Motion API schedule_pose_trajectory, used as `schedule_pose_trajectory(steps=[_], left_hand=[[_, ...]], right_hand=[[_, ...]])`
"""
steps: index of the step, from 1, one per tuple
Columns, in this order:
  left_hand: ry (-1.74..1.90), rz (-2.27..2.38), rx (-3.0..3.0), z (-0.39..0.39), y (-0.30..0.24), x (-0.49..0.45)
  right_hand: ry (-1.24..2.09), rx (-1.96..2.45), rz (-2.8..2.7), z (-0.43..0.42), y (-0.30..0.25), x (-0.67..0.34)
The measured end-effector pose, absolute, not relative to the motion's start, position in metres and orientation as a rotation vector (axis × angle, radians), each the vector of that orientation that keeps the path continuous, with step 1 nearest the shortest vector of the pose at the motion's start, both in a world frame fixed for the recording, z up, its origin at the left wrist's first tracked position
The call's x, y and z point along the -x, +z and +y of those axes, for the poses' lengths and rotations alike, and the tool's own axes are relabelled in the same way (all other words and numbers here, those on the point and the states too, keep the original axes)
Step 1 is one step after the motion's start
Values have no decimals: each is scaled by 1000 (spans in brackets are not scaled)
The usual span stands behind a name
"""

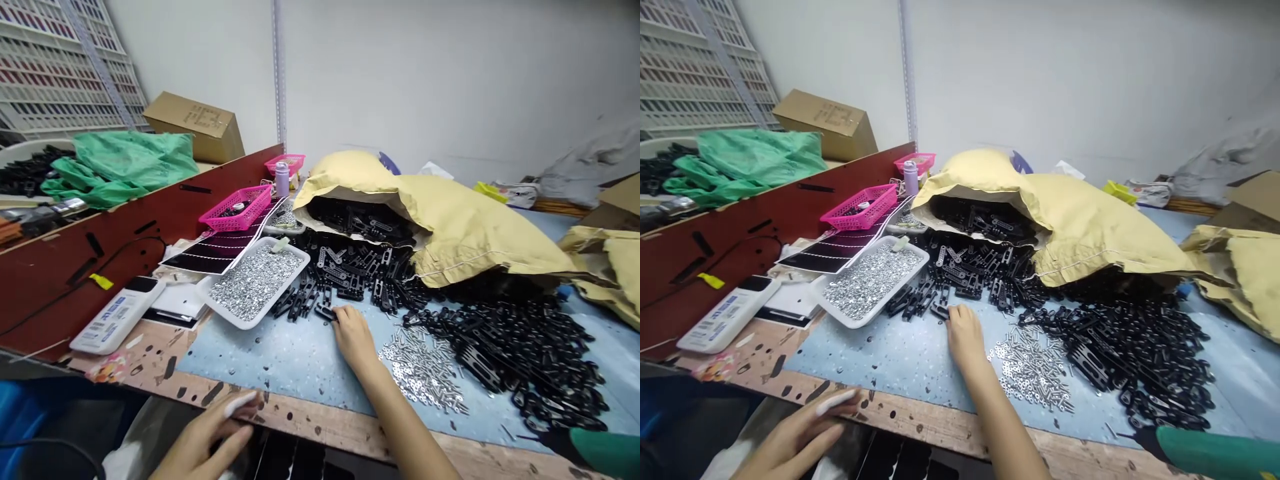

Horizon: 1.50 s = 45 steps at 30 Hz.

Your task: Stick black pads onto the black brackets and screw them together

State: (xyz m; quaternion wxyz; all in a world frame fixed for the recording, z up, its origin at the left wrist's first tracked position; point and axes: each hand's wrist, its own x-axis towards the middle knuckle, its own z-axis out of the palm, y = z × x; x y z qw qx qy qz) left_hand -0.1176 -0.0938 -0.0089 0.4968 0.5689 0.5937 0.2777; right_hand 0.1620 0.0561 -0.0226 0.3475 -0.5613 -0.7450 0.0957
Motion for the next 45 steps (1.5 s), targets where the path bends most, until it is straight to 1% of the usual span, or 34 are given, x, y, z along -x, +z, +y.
schedule_pose_trajectory(steps=[3, 5, 7, 9, 12, 15, 20, 22, 25, 27, 33, 36, 39, 42, 45], left_hand=[[835, 1134, -1098, -43, 5, 41], [974, 1079, -962, -16, 6, -4], [1049, 1077, -888, 3, 5, -35], [1029, 1090, -901, 12, 4, -51], [906, 1098, -984, 14, 2, -57], [825, 1092, -1031, 9, -1, -56], [736, 1090, -1260, 3, 2, -52], [664, 1094, -1411, 1, 9, -47], [632, 1038, -1612, -3, 18, -41], [626, 1001, -1743, -6, 21, -39], [519, 1086, -2051, -12, 20, -38], [499, 1031, -2185, -11, 18, -42], [515, 1029, -2185, -5, 15, -44], [543, 1118, -2112, 10, 14, -41], [586, 1191, -2105, 31, 15, -39]], right_hand=[[258, 1440, -1921, 20, -11, -163], [282, 1409, -1980, 1, -1, -168], [283, 1470, -1985, -2, 8, -186], [208, 1686, -1812, 10, 12, -219], [92, 2001, -1515, 40, 9, -275], [104, 2082, -1491, 59, -1, -302], [233, 1899, -1641, 34, -1, -280], [380, 1725, -1711, 12, 7, -261], [668, 1321, -1831, -17, 19, -234], [720, 1187, -1889, -30, 23, -221], [528, 1118, -2000, -47, 26, -220], [524, 1150, -1984, -49, 20, -226], [529, 1285, -1878, -43, 6, -226], [309, 1470, -1842, -29, -9, -222], [51, 1611, -2024, -17, -18, -225]])
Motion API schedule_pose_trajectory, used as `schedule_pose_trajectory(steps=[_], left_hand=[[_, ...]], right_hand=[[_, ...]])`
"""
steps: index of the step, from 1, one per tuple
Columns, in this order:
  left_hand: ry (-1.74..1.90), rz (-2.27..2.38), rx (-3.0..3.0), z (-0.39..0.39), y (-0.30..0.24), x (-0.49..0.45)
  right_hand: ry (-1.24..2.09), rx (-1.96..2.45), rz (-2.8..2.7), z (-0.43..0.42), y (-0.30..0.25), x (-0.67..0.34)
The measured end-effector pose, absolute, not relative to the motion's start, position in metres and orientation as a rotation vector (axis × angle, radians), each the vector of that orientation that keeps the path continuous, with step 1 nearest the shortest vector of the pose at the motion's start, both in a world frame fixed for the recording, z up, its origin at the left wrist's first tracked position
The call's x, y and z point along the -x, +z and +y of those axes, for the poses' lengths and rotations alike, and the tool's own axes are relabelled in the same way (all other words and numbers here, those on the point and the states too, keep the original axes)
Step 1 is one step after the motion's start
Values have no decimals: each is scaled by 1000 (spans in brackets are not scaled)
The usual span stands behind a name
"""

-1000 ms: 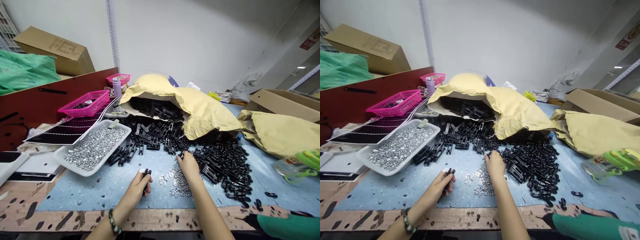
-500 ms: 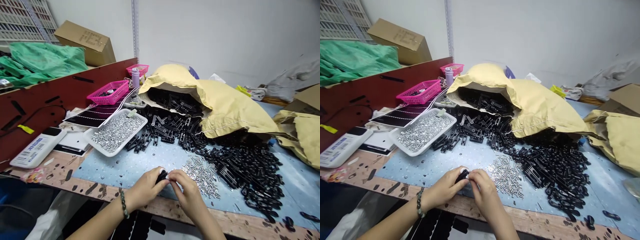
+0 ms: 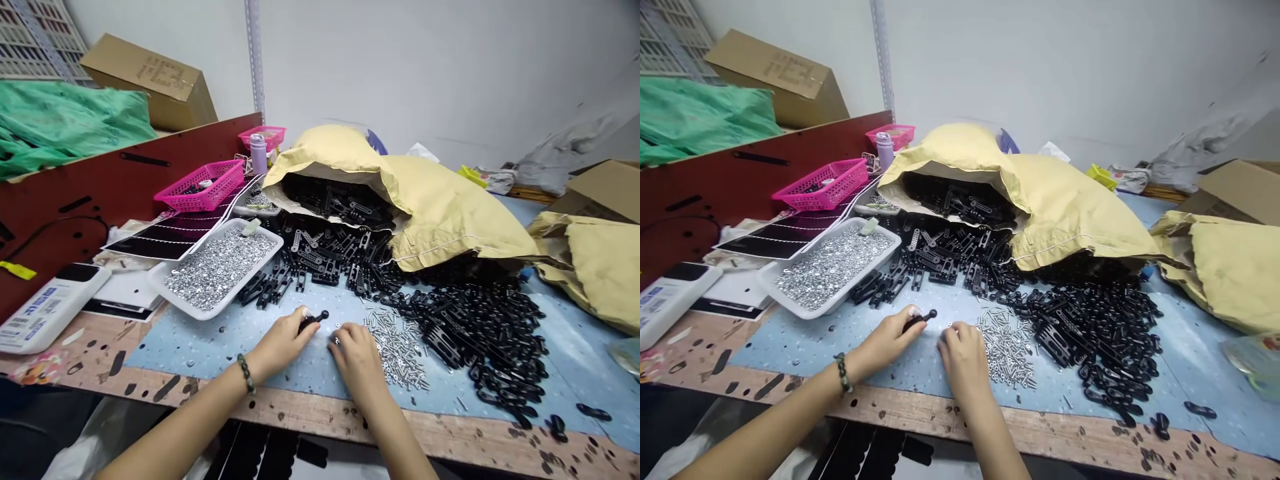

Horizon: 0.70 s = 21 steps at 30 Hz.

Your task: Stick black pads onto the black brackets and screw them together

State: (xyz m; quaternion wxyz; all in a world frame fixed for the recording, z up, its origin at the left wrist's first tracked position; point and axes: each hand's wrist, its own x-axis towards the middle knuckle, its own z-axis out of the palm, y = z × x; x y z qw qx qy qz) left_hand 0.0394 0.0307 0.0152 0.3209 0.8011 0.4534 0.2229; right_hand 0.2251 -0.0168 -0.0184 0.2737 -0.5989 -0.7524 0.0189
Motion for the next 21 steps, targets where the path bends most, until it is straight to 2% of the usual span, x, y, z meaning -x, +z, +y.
schedule_pose_trajectory(steps=[4, 9, 17, 19, 21], left_hand=[[559, 1012, -2231, 59, 13, -54], [426, 731, -2405, 88, 3, -76], [277, 583, -2498, 106, 1, -65], [272, 585, -2506, 97, 1, -62], [271, 604, -2509, 82, 2, -58]], right_hand=[[-39, 1720, -1927, -15, -22, -244], [108, 1536, -1925, -10, -25, -254], [309, 1514, -1944, 2, -19, -251], [269, 1579, -1875, 23, -11, -259], [91, 1746, -1733, 51, -6, -265]])
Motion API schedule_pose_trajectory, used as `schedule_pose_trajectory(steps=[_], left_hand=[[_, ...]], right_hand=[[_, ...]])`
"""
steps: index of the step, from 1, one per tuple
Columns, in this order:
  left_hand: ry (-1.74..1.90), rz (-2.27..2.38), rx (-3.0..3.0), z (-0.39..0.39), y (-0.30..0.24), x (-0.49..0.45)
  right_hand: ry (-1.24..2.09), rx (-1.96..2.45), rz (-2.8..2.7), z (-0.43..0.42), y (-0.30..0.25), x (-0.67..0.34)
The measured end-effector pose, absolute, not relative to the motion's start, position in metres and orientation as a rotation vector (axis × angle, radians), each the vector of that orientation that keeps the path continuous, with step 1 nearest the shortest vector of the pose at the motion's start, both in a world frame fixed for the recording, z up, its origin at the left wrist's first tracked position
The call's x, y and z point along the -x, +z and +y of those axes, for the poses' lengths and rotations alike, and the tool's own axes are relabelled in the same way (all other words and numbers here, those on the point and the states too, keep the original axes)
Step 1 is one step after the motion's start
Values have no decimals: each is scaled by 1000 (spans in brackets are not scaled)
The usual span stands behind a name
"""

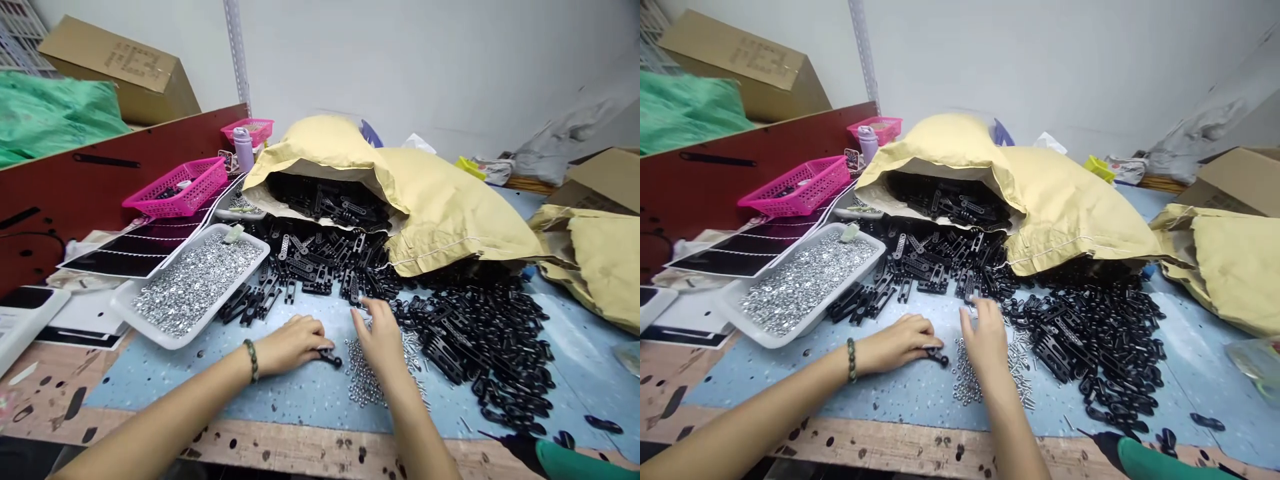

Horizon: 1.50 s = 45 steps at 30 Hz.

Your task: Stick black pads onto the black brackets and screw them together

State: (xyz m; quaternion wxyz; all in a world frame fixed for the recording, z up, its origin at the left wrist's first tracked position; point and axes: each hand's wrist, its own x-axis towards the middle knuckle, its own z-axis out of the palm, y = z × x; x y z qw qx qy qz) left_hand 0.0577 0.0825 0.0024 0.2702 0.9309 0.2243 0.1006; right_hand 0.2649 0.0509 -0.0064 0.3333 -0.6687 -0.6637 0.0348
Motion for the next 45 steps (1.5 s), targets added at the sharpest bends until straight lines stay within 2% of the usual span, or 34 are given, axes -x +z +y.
schedule_pose_trajectory(steps=[2, 5, 9, 11, 15, 19, 25, 31, 35, 41, 45], left_hand=[[263, 642, -2484, 67, 6, -52], [290, 703, -2313, 56, 17, -45], [529, 1039, -1923, 75, 29, -56], [539, 1152, -1795, 89, 25, -70], [478, 1157, -1622, 101, 3, -99], [575, 1179, -1508, 102, -8, -108], [623, 1026, -1424, 95, 18, -87], [519, 930, -1294, 75, 41, -76], [512, 989, -1442, 66, 44, -72], [658, 985, -2092, 62, 53, -72], [561, 1000, -2482, 67, 52, -76]], right_hand=[[-42, 1909, -1666, 77, -7, -267], [-24, 1926, -1736, 94, -14, -263], [65, 1791, -1858, 70, -24, -252], [86, 1748, -1867, 53, -24, -246], [89, 1688, -1867, 33, -17, -240], [91, 1716, -1906, 39, -11, -270], [40, 1930, -1746, 64, -11, -335], [294, 1694, -1824, 47, 10, -298], [556, 1385, -1818, 29, 36, -262], [406, 1311, -1973, 23, 58, -253], [367, 1318, -2031, 20, 62, -257]])
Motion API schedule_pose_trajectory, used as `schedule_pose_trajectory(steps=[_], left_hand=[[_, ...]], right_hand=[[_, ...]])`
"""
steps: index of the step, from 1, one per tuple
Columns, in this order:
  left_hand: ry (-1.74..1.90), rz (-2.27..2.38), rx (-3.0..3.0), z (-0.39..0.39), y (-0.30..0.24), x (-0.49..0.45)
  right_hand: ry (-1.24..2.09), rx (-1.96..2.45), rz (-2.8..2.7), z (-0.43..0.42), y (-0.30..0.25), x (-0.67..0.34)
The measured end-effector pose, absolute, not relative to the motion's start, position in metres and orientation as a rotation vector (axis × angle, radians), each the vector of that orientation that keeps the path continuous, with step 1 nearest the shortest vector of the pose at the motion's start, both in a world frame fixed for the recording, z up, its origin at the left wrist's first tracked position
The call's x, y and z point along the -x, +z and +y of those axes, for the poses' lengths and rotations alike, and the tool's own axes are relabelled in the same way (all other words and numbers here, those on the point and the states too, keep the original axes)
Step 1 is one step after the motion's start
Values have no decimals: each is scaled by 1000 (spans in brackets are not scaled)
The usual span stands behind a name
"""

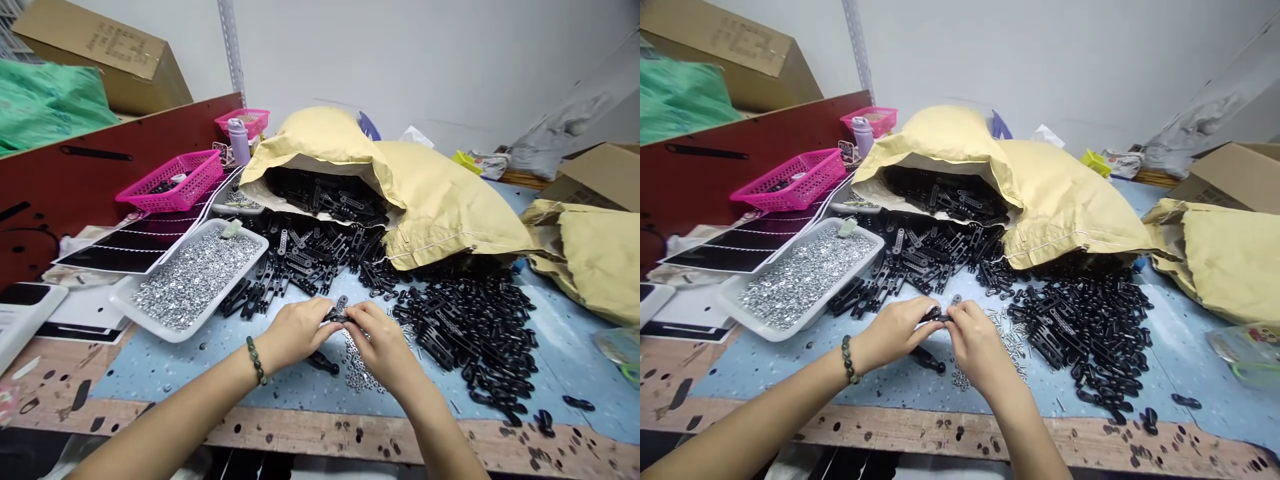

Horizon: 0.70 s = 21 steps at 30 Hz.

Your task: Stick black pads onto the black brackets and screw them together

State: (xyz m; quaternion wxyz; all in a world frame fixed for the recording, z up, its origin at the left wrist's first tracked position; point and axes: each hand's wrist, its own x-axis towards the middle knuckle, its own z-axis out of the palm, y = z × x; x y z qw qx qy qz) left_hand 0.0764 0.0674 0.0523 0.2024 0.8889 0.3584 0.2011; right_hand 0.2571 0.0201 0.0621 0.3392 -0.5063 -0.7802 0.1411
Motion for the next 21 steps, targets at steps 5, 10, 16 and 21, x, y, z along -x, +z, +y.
schedule_pose_trajectory(steps=[5, 10, 16, 21], left_hand=[[452, 944, -2463, 71, 48, -77], [477, 1063, -2262, 79, 39, -67], [428, 946, -2261, 87, 29, -72], [354, 732, -2391, 84, 20, -85]], right_hand=[[385, 1427, -1938, 12, 45, -264], [169, 1759, -2039, 12, 6, -263], [112, 1781, -1998, 4, -13, -255], [173, 1570, -1939, -14, -19, -264]])
